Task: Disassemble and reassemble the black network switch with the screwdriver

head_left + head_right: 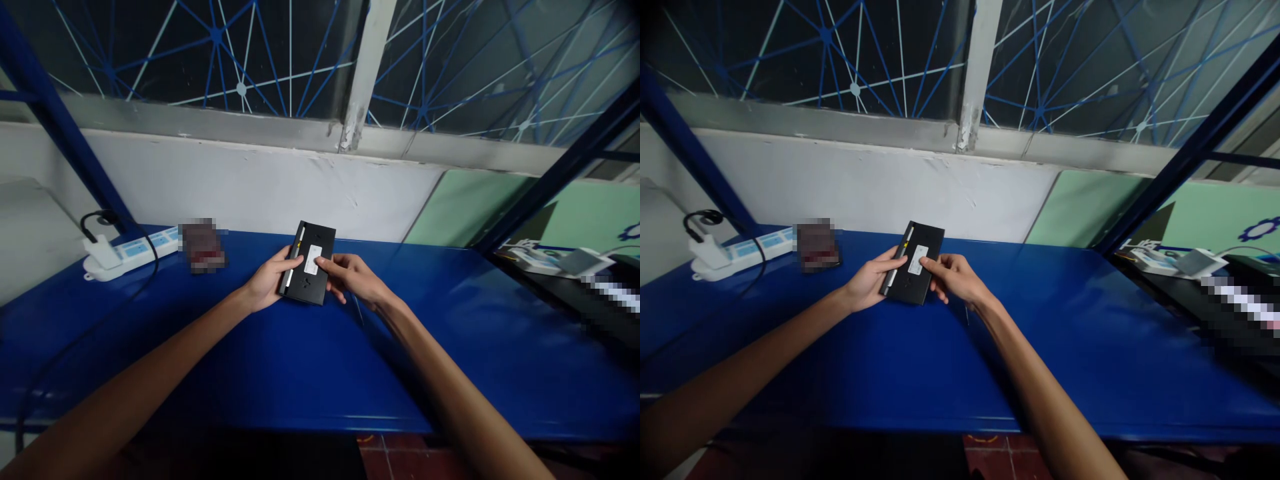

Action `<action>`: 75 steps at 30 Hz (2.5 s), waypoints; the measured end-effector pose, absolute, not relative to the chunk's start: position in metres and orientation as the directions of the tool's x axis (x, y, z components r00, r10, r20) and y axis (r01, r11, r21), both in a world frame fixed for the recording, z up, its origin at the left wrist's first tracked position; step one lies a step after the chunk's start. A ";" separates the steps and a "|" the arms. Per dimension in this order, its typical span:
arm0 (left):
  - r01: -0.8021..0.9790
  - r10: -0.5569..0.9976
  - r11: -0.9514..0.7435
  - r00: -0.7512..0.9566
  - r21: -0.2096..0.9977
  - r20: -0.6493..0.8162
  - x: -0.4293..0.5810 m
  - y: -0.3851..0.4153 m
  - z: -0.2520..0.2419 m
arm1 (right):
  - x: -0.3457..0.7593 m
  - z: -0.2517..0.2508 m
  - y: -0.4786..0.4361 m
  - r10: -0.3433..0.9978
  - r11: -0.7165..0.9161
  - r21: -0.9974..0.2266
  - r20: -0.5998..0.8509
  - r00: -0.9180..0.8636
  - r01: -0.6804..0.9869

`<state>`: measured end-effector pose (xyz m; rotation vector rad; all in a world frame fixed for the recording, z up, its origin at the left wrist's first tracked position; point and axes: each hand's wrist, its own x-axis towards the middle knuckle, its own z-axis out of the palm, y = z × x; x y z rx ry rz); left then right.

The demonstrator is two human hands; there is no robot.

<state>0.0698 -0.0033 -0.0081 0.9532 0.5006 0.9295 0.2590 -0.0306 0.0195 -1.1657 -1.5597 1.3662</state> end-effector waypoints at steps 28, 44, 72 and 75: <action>-0.338 0.846 0.130 0.528 0.932 0.073 0.068 -0.005 -0.007 | 0.257 0.020 -0.031 0.942 0.042 -0.990 -0.007 -0.335 0.137; -0.132 0.799 -0.227 0.541 0.965 0.261 0.067 -0.012 0.000 | 0.261 0.021 -0.037 0.937 0.306 -0.827 0.174 -0.302 0.472; 0.311 0.597 -0.795 0.546 0.521 0.587 0.071 -0.018 -0.004 | 0.241 0.004 -0.040 0.943 0.300 -0.921 0.247 -0.224 0.246; 0.313 0.586 -0.806 0.536 0.502 0.608 0.069 -0.015 -0.005 | 0.243 0.010 -0.040 0.935 0.285 -0.927 0.213 -0.284 0.244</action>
